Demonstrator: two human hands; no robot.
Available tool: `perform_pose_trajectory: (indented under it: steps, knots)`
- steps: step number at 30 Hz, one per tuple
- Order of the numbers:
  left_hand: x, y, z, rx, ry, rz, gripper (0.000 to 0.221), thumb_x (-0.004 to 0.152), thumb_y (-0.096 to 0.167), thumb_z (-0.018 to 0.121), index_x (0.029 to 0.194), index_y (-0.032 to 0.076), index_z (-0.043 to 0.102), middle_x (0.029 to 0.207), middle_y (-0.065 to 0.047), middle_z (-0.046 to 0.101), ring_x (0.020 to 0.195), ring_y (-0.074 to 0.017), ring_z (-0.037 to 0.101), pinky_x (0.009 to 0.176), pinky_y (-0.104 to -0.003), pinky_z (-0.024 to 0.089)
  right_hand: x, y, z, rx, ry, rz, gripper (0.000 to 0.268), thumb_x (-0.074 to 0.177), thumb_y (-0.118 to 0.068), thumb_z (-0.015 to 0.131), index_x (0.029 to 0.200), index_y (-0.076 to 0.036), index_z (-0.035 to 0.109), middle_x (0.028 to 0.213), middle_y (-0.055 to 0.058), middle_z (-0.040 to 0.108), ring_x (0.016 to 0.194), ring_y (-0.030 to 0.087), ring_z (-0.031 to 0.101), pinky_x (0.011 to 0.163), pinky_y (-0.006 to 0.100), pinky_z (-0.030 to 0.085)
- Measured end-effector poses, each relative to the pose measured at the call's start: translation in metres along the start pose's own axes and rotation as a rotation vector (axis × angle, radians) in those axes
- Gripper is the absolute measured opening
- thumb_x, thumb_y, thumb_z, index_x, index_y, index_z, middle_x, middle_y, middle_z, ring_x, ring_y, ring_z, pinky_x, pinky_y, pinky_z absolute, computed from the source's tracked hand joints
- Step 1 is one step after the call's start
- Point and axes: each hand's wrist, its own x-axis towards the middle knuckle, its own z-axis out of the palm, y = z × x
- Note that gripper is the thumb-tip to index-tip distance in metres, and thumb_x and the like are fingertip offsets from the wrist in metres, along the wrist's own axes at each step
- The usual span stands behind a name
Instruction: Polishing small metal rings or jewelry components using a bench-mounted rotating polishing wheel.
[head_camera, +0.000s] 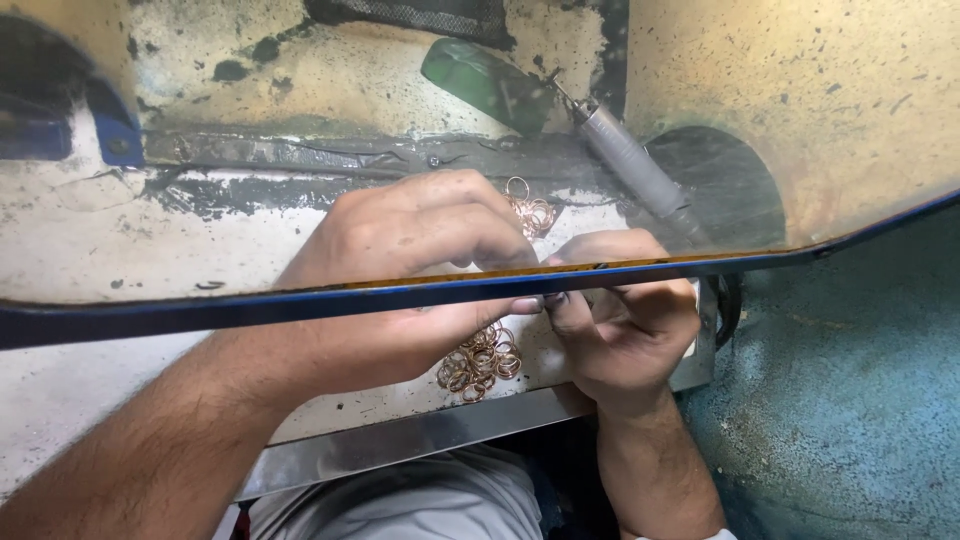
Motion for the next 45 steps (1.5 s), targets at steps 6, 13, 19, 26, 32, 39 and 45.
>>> perform_pose_trajectory:
  steps: [6,13,19,26,32,39,45]
  knots:
    - [0.0009,0.0004,-0.0002,-0.018,-0.003,0.021,0.007,0.096,0.009,0.07,0.089,0.009,0.071,0.09,-0.004,0.068,0.083,-0.0181,0.067,0.069,-0.029,0.052,0.0005,0.002,0.0011,-0.011,-0.01,0.008,0.007,0.092,-0.009,0.071,0.089,-0.003,0.069,0.092,0.014,0.067,0.083,0.025,0.068,0.084,0.037,0.057]
    - [0.0014,-0.0003,0.0007,-0.021,0.011,0.035,0.008,0.097,0.01,0.071,0.09,0.005,0.069,0.089,-0.005,0.069,0.083,-0.0189,0.067,0.07,-0.029,0.054,0.0008,0.0017,0.0005,-0.004,-0.012,0.008,0.009,0.095,-0.013,0.068,0.094,-0.005,0.071,0.092,0.013,0.068,0.085,0.024,0.069,0.087,0.036,0.058]
    - [-0.0004,-0.0035,0.0017,0.015,0.002,-0.027,0.008,0.096,0.012,0.072,0.09,0.009,0.069,0.089,-0.002,0.068,0.083,-0.0154,0.067,0.066,-0.028,0.051,0.0018,-0.0001,0.0008,-0.018,-0.01,0.014,0.008,0.095,-0.013,0.069,0.092,-0.005,0.07,0.091,0.012,0.067,0.083,0.024,0.068,0.085,0.037,0.057]
    - [0.0006,-0.0021,0.0016,0.006,0.011,-0.01,0.012,0.095,0.016,0.074,0.087,0.009,0.07,0.087,-0.002,0.068,0.082,-0.016,0.067,0.067,-0.028,0.051,0.0026,0.001,0.0006,-0.035,-0.022,-0.006,0.008,0.095,-0.01,0.067,0.089,-0.005,0.069,0.089,0.014,0.067,0.081,0.026,0.069,0.083,0.038,0.058]
    - [-0.0006,-0.0035,0.002,0.009,0.009,0.011,0.01,0.094,0.014,0.077,0.089,0.008,0.07,0.089,-0.003,0.067,0.082,-0.0176,0.066,0.069,-0.029,0.051,0.003,0.0005,0.0003,-0.05,-0.027,-0.009,0.007,0.095,-0.009,0.068,0.089,-0.005,0.068,0.089,0.015,0.067,0.082,0.027,0.069,0.083,0.04,0.058]
    - [-0.0004,-0.0029,0.0013,-0.003,0.016,0.046,0.011,0.092,0.011,0.078,0.087,0.006,0.069,0.088,-0.006,0.067,0.082,-0.0194,0.066,0.069,-0.03,0.052,0.0045,-0.0004,0.0004,-0.016,-0.05,-0.019,0.013,0.096,-0.012,0.064,0.088,-0.002,0.068,0.088,0.014,0.066,0.081,0.027,0.067,0.08,0.04,0.056]
    - [0.002,-0.0053,-0.0022,0.05,-0.002,0.054,0.013,0.099,0.015,0.069,0.088,0.008,0.068,0.089,-0.004,0.068,0.082,-0.0197,0.066,0.071,-0.031,0.05,0.0067,0.0019,0.0004,-0.029,-0.031,-0.046,0.012,0.097,-0.014,0.065,0.089,-0.005,0.065,0.091,0.015,0.067,0.085,0.028,0.068,0.084,0.042,0.057]
